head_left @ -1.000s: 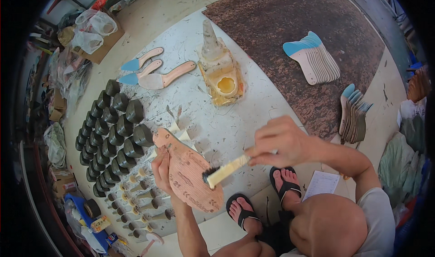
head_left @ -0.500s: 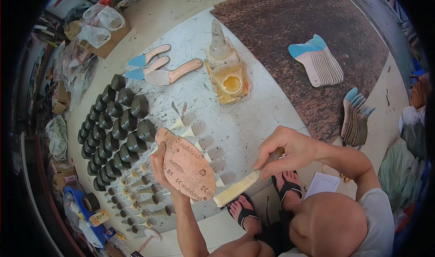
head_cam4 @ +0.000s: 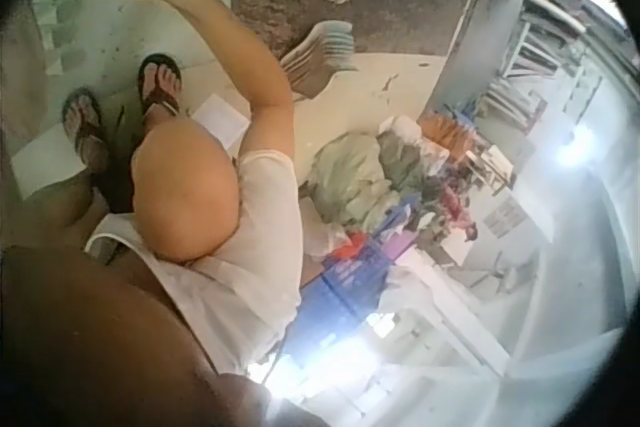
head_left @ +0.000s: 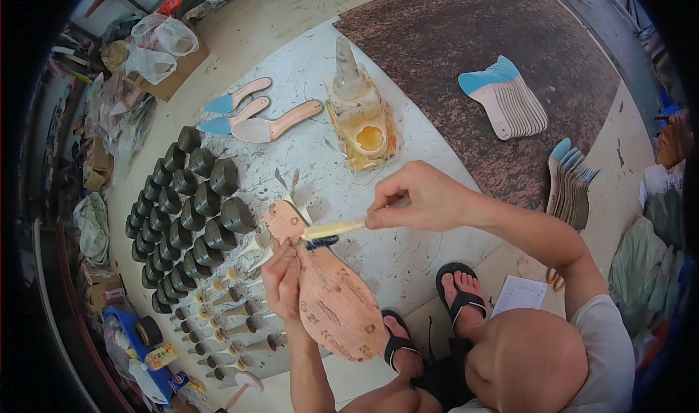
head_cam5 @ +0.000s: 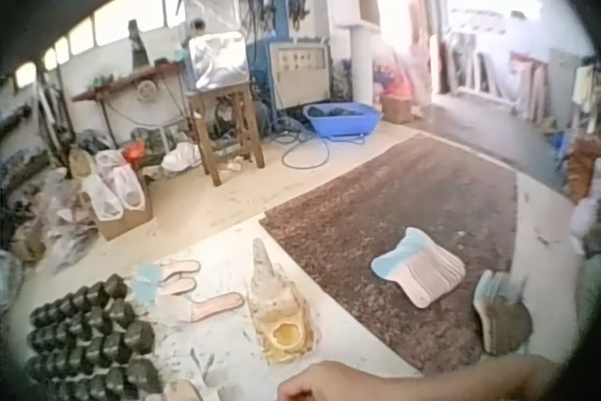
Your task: The person applies adhesive onto shoe insole components using an applicator brush, presses the pieces together by hand, and sets the assembled soles on the floor.
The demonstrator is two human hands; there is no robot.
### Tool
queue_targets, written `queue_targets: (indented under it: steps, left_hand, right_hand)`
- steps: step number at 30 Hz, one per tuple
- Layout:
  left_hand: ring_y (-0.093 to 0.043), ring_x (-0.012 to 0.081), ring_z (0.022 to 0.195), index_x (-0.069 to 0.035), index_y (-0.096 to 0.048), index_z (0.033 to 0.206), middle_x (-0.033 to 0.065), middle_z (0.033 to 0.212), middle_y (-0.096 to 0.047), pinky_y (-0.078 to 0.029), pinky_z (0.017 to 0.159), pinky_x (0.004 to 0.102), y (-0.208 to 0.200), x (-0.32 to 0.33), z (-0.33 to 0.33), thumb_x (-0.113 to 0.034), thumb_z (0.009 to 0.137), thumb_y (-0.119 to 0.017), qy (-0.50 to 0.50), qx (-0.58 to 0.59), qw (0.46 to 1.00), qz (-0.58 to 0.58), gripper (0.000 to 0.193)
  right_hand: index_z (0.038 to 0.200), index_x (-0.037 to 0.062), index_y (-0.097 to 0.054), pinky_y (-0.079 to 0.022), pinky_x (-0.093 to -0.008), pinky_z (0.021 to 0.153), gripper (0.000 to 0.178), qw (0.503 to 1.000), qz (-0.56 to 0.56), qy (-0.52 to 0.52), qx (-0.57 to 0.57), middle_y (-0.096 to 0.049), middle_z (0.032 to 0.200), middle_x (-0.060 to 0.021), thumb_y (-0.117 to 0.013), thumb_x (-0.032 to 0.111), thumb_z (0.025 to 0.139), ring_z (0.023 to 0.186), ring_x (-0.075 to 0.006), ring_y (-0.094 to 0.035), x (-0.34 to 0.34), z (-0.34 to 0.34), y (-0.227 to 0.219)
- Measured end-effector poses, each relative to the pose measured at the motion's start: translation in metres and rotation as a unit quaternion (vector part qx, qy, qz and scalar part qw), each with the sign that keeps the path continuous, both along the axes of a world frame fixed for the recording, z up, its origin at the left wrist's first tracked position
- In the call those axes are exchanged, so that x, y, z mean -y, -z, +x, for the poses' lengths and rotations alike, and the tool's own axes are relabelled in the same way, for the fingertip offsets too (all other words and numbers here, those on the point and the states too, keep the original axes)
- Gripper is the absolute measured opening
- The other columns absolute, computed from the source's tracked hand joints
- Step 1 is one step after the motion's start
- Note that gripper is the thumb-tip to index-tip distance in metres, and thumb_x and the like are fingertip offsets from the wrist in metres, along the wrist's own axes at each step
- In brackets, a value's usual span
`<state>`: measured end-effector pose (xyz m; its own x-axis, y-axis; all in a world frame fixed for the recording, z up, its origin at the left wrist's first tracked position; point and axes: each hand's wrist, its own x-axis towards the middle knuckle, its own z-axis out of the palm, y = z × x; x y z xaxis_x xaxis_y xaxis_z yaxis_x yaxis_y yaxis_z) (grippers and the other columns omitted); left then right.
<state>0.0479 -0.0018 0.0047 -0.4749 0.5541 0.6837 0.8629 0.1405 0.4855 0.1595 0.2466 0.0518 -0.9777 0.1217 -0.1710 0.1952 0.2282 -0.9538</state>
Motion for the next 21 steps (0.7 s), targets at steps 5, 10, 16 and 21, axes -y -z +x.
queue_targets:
  steps: [5, 10, 16, 21]
  left_hand:
    - [-0.063, 0.0363, 0.095, 0.008, -0.057, 0.102, 0.0215, 0.098, -0.061, -0.049, 0.096, 0.0532, 0.004, -0.001, 0.014, 0.013, 0.078, -0.065, 0.038, 0.028, 0.997, 0.056, 0.025]
    - [-0.064, 0.0239, 0.094, 0.006, -0.057, 0.098, 0.0146, 0.095, -0.062, -0.055, 0.088, 0.0408, -0.017, -0.005, 0.014, 0.002, 0.086, -0.063, -0.054, 0.31, 0.947, 0.061, 0.014]
    - [-0.064, 0.0108, 0.072, -0.002, -0.058, 0.092, 0.0058, 0.086, -0.065, -0.057, 0.067, 0.0271, -0.014, -0.002, -0.005, -0.002, 0.087, -0.065, -0.03, 0.675, 0.726, 0.131, 0.009]
    - [-0.068, 0.0158, 0.08, -0.003, -0.057, 0.096, 0.0069, 0.089, -0.068, -0.059, 0.07, 0.0294, -0.009, 0.001, -0.004, -0.002, 0.09, -0.062, 0.014, 0.696, 0.709, 0.115, 0.008]
  right_hand:
    - [0.078, 0.0019, -0.072, -0.046, -0.0305, 0.061, 0.025, 0.994, 0.099, 0.042, -0.001, -0.065, 0.065, -0.0072, -0.073, 0.027, 0.08, 0.06, -0.0141, -0.057, -0.015, -0.031, 0.014]
    - [0.084, 0.0011, -0.071, -0.047, -0.0296, 0.064, 0.025, 0.994, 0.067, 0.074, -0.033, -0.067, 0.073, -0.0079, -0.072, 0.026, 0.081, 0.067, -0.0139, -0.061, -0.034, -0.033, 0.051]
    - [0.09, 0.0044, -0.069, -0.048, -0.031, 0.069, 0.022, 0.99, -0.007, 0.02, -0.141, -0.069, 0.08, -0.0087, -0.072, 0.024, 0.081, 0.073, -0.0183, -0.065, -0.022, -0.016, 0.029]
    - [0.087, 0.009, -0.068, -0.046, -0.0352, 0.064, 0.016, 0.966, 0.199, -0.016, -0.163, -0.065, 0.074, -0.0071, -0.071, 0.023, 0.08, 0.069, -0.0241, -0.063, -0.015, -0.02, 0.01]
